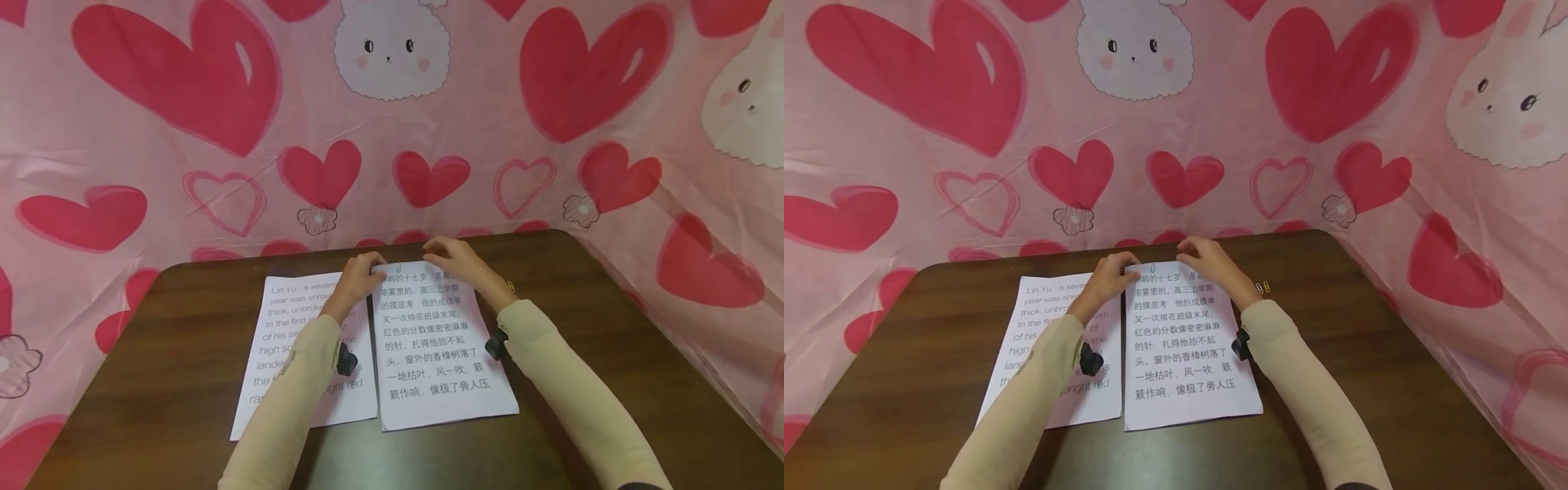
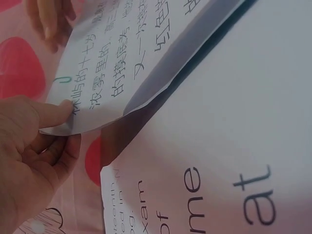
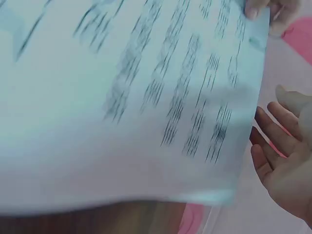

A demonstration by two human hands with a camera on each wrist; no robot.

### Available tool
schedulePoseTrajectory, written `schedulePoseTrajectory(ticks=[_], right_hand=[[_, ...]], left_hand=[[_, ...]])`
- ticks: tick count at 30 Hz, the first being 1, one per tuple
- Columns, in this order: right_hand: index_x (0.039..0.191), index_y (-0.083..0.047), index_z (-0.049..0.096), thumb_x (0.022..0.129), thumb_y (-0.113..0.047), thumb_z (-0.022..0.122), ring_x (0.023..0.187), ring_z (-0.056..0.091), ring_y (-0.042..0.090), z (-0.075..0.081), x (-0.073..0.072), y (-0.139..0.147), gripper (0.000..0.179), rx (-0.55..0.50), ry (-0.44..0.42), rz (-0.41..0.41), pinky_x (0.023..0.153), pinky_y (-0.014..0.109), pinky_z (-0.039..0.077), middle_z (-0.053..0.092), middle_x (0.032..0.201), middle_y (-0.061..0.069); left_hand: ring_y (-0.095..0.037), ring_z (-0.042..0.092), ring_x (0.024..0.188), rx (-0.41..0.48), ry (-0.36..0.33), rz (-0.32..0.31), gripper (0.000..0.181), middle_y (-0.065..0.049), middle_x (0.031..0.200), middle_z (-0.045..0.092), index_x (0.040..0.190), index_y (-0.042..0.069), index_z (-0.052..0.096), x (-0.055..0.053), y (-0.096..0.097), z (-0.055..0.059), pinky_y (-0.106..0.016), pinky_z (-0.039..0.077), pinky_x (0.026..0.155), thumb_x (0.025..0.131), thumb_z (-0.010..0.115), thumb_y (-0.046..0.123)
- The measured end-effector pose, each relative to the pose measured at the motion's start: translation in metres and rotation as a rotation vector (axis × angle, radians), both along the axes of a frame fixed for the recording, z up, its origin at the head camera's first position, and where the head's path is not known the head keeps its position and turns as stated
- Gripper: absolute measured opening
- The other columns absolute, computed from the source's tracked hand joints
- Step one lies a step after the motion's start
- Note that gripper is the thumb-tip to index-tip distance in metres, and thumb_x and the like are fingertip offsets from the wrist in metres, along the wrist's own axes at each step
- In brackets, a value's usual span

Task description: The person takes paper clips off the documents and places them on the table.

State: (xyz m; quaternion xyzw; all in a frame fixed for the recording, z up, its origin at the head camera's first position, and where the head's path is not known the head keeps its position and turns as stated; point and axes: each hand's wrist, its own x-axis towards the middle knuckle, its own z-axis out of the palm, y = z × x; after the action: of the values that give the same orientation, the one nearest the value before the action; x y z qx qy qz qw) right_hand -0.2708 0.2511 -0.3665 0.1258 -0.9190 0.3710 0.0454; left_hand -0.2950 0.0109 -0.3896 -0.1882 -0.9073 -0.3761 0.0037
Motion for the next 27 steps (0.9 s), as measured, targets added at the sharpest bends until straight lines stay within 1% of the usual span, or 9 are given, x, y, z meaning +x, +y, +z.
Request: schedulePoseTrajectory(ticks=[3, 7, 12, 14, 18, 22, 27], right_hand=[[0.131, 0.0, 0.06, 0.098, -0.02, 0.064, 0.12, 0.061, 0.032, 0.002, -0.004, -0.016, 0.038, 0.03, -0.011, 0.059, 0.111, 0.047, 0.044, 0.066, 0.128, 0.018], [0.125, -0.001, 0.063, 0.098, -0.018, 0.065, 0.116, 0.065, 0.031, 0.0, -0.007, -0.032, 0.033, 0.064, -0.032, 0.092, 0.106, 0.044, 0.048, 0.069, 0.123, 0.017], [0.115, -0.005, 0.066, 0.098, -0.019, 0.065, 0.104, 0.066, 0.026, -0.004, -0.009, -0.044, 0.023, 0.101, -0.04, 0.087, 0.097, 0.04, 0.05, 0.072, 0.115, 0.014], [0.114, -0.005, 0.066, 0.098, -0.018, 0.064, 0.1, 0.066, 0.025, -0.005, -0.009, -0.045, 0.02, 0.112, -0.03, 0.089, 0.094, 0.04, 0.051, 0.072, 0.114, 0.014], [0.113, -0.006, 0.065, 0.098, -0.016, 0.064, 0.095, 0.065, 0.024, -0.008, -0.01, -0.046, 0.017, 0.098, -0.024, 0.097, 0.09, 0.036, 0.05, 0.072, 0.112, 0.013], [0.113, -0.008, 0.063, 0.098, -0.015, 0.063, 0.098, 0.065, 0.024, -0.011, -0.01, -0.047, 0.016, 0.086, 0.003, 0.117, 0.092, 0.038, 0.05, 0.071, 0.114, 0.012], [0.117, -0.01, 0.059, 0.099, -0.014, 0.061, 0.101, 0.064, 0.025, -0.011, -0.008, -0.048, 0.018, 0.084, 0.015, 0.127, 0.097, 0.042, 0.05, 0.07, 0.118, 0.012]], left_hand=[[-0.026, 0.061, 0.098, -0.002, 0.011, -0.007, 0.019, -0.012, 0.115, 0.071, 0.115, 0.008, 0.069, 0.0, 0.0, 0.001, -0.041, 0.051, 0.097, 0.096, 0.066, 0.013], [-0.025, 0.062, 0.095, -0.009, 0.038, -0.023, 0.017, -0.012, 0.111, 0.072, 0.112, 0.008, 0.07, 0.0, 0.001, 0.003, -0.04, 0.051, 0.093, 0.095, 0.066, 0.011], [-0.024, 0.061, 0.094, -0.007, 0.04, -0.03, 0.016, -0.012, 0.11, 0.072, 0.111, 0.008, 0.07, 0.0, 0.002, 0.004, -0.039, 0.051, 0.091, 0.095, 0.066, 0.011], [-0.025, 0.06, 0.094, -0.005, 0.034, -0.03, 0.017, -0.011, 0.11, 0.071, 0.112, 0.009, 0.07, 0.001, 0.002, 0.004, -0.038, 0.05, 0.091, 0.096, 0.066, 0.011], [-0.025, 0.061, 0.094, -0.006, 0.028, -0.027, 0.018, -0.012, 0.11, 0.071, 0.113, 0.008, 0.07, 0.001, 0.002, 0.004, -0.038, 0.05, 0.09, 0.096, 0.066, 0.012], [-0.024, 0.061, 0.093, -0.004, 0.028, -0.029, 0.018, -0.012, 0.109, 0.072, 0.112, 0.008, 0.07, 0.001, 0.002, 0.005, -0.038, 0.051, 0.089, 0.096, 0.066, 0.011], [-0.024, 0.061, 0.094, 0.002, 0.02, -0.032, 0.018, -0.012, 0.109, 0.071, 0.113, 0.008, 0.07, 0.003, 0.002, 0.006, -0.038, 0.051, 0.09, 0.096, 0.066, 0.012]])
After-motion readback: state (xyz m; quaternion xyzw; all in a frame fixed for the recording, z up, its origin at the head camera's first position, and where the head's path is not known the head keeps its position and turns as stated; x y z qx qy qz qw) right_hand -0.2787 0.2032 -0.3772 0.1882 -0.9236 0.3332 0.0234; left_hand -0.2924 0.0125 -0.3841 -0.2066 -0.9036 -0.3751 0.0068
